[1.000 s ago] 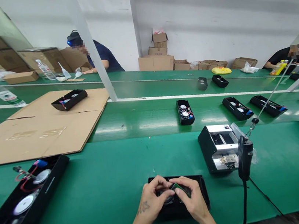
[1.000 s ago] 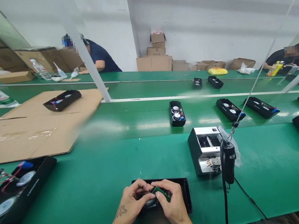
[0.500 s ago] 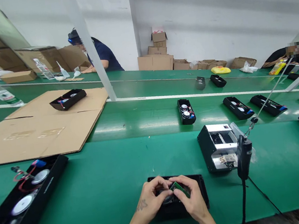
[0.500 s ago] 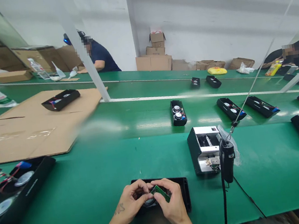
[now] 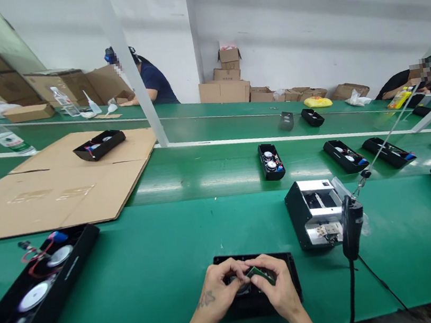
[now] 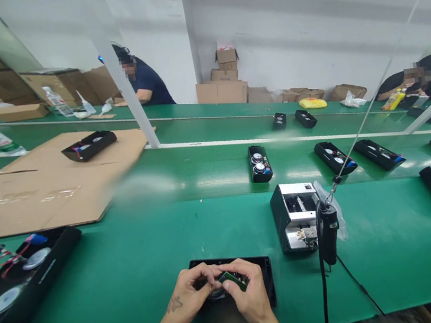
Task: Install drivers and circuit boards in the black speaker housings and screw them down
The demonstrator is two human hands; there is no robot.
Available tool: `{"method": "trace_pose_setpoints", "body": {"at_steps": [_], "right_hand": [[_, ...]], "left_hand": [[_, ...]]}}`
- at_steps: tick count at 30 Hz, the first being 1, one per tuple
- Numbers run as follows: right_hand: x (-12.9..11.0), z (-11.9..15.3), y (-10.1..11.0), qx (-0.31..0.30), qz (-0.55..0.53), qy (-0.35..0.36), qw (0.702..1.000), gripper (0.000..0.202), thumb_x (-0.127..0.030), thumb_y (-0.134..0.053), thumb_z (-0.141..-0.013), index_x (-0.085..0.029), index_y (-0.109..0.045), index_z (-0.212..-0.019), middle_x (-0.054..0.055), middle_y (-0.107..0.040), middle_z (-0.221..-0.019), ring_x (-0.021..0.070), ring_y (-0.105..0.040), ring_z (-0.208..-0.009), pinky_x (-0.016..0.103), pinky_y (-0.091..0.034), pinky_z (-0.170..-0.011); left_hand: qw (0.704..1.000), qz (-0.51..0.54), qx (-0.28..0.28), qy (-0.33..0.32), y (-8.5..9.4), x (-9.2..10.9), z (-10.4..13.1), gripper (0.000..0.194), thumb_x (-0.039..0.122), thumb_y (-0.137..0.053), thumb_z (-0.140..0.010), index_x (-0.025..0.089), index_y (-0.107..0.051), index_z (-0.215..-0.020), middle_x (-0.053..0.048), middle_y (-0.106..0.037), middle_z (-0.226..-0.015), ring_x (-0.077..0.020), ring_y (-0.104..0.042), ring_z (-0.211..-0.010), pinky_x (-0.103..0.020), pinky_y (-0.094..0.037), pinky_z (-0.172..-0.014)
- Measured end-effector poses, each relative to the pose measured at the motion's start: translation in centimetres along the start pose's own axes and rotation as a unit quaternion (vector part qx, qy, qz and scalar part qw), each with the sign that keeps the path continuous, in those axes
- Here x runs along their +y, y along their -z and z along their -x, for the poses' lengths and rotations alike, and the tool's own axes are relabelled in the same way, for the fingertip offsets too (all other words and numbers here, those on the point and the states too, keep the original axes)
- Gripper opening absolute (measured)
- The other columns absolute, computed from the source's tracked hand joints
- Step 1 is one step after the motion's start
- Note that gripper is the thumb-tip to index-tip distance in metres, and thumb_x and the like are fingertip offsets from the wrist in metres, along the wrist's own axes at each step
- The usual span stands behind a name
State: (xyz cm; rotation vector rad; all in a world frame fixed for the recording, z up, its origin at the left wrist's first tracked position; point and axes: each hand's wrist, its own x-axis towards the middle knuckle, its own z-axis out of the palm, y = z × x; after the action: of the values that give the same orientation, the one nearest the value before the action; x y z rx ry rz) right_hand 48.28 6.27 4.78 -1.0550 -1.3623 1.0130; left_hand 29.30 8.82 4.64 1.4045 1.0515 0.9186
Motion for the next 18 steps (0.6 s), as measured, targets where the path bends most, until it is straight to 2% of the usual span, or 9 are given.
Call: {"method": "trace_pose_setpoints", "body": {"at_steps": [7, 13, 18], "right_hand": [[0.6, 1.0, 0.2, -0.014, 0.040, 0.028, 0.999, 0.028, -0.029, -0.067, -0.097, -0.030, -0.086, -0.117, 0.005, -0.084, -0.107, 0.0218, -0.079, -0.098, 0.029, -0.061, -0.090], [1.0, 0.9, 0.2, 0.003, 0.060, 0.022, 0.998, 0.027, -0.026, -0.069, -0.093, -0.032, -0.088, -0.111, 0.002, -0.084, -0.101, 0.0230, -0.080, -0.093, 0.029, -0.062, -0.084], [0.7, 0.3, 0.1, 0.004, 0.061, 0.028, 0.998, 0.028, -0.021, -0.069, -0.089, -0.032, -0.089, -0.106, 0.000, -0.084, -0.094, 0.0200, -0.080, -0.085, 0.024, -0.062, -0.078]], "left_hand": [[1.000, -0.005, -0.002, 0.017, -0.1, 0.4, 0.7, 0.020, 0.036, -0.079, -0.086, 0.021, -0.072, -0.074, -0.005, -0.083, -0.094, -0.0206, -0.079, -0.091, -0.024, -0.060, -0.081], [1.000, -0.018, 0.000, -0.003, -0.1, 0.1, 0.4, 0.019, 0.033, -0.078, -0.086, 0.021, -0.073, -0.072, -0.003, -0.081, -0.086, -0.0193, -0.079, -0.089, -0.022, -0.058, -0.079], [1.000, -0.021, -0.010, -0.019, -0.1, 0.1, 0.1, 0.021, 0.032, -0.076, -0.088, 0.021, -0.072, -0.070, -0.003, -0.080, -0.083, -0.0192, -0.078, -0.089, -0.023, -0.057, -0.081]]}}
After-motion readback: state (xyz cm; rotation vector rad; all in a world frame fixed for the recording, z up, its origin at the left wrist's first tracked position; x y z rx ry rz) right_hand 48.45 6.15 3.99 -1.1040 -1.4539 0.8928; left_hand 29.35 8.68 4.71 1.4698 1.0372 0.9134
